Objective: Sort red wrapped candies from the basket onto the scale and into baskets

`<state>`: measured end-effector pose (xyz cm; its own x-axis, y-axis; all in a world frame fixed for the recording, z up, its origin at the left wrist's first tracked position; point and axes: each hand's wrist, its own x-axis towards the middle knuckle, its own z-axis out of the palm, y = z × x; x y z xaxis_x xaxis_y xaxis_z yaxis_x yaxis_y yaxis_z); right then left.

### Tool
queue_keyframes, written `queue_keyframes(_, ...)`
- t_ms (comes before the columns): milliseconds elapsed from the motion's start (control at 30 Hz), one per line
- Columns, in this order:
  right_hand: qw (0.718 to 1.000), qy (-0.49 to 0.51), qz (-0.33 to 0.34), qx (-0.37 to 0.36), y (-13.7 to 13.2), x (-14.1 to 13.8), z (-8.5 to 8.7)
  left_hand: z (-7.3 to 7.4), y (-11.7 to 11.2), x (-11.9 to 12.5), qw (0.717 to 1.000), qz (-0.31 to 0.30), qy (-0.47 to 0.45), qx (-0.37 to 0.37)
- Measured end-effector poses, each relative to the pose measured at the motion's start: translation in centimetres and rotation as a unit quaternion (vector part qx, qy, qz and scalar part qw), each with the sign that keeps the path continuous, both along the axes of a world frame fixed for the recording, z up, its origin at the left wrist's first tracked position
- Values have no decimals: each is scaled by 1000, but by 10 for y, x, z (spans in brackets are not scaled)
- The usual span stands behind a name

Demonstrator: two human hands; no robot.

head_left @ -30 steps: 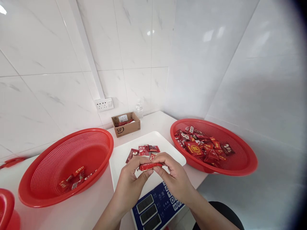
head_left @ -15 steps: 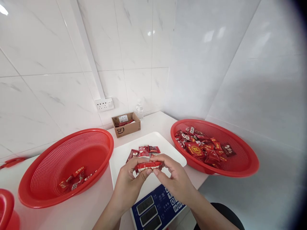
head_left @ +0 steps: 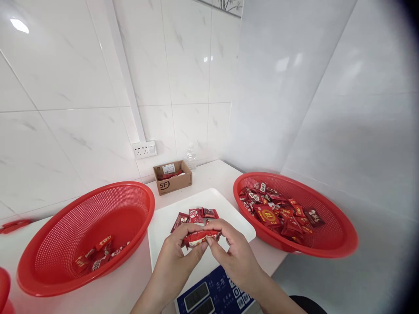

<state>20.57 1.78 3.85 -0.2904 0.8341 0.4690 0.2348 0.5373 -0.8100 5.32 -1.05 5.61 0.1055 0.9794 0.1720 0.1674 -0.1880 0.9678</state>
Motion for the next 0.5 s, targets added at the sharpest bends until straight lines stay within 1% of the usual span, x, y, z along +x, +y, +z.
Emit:
queue_keyframes(200, 1000, -12, 20, -3, -1, 5, 5, 3, 1, -1, 1000, 2, -8, 11)
queue_keyframes(367, 999, -41, 7, 30, 0, 5, 7, 0, 0, 0, 1000, 0, 16, 23)
queue_keyframes(500, 998, -50, 2, 40, -1, 3, 4, -2, -1, 1, 998, 17, 35, 41)
